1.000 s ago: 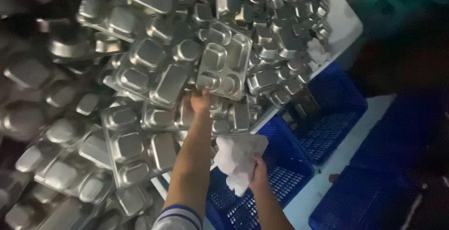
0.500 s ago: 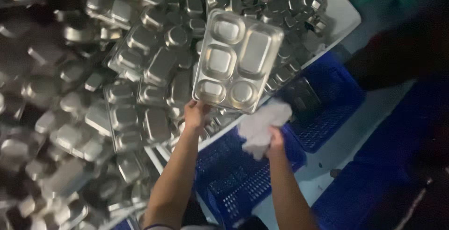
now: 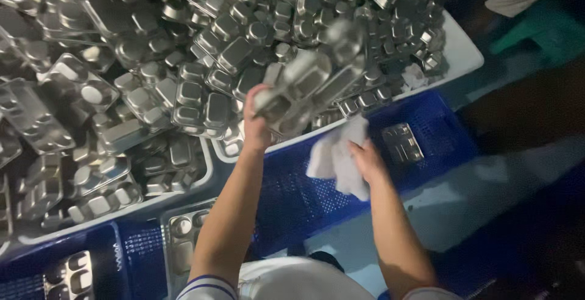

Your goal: The person repeatedly picks up stainless steel compartment trays from a large pile, wipes each tray with a white cloth, and places the cleaned trays into blue plastic baskets. The process is continuous and repetitive throughout the clip.

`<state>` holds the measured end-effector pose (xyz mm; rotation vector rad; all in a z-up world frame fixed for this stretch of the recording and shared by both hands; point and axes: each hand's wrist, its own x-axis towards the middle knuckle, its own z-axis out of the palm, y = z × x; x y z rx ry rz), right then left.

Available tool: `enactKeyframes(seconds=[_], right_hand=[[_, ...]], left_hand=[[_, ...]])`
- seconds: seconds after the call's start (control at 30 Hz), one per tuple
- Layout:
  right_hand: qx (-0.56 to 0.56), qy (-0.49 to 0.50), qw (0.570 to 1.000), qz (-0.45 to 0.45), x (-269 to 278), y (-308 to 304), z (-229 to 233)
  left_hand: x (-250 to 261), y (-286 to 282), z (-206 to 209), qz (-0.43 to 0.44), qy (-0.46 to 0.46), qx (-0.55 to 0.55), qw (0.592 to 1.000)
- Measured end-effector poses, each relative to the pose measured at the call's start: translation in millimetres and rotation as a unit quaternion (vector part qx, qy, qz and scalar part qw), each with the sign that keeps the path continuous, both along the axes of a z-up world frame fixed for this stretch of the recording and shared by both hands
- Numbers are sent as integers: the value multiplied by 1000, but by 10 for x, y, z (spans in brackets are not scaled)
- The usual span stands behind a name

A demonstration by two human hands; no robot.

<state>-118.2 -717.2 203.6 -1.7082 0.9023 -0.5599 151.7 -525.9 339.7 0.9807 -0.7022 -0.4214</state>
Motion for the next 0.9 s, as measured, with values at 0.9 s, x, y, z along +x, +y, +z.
enactKeyframes(seconds=[0.9], right_hand=[[26, -27, 999, 32, 198, 688, 758]], left_hand=[[-469, 536, 339, 47, -275, 102, 955]])
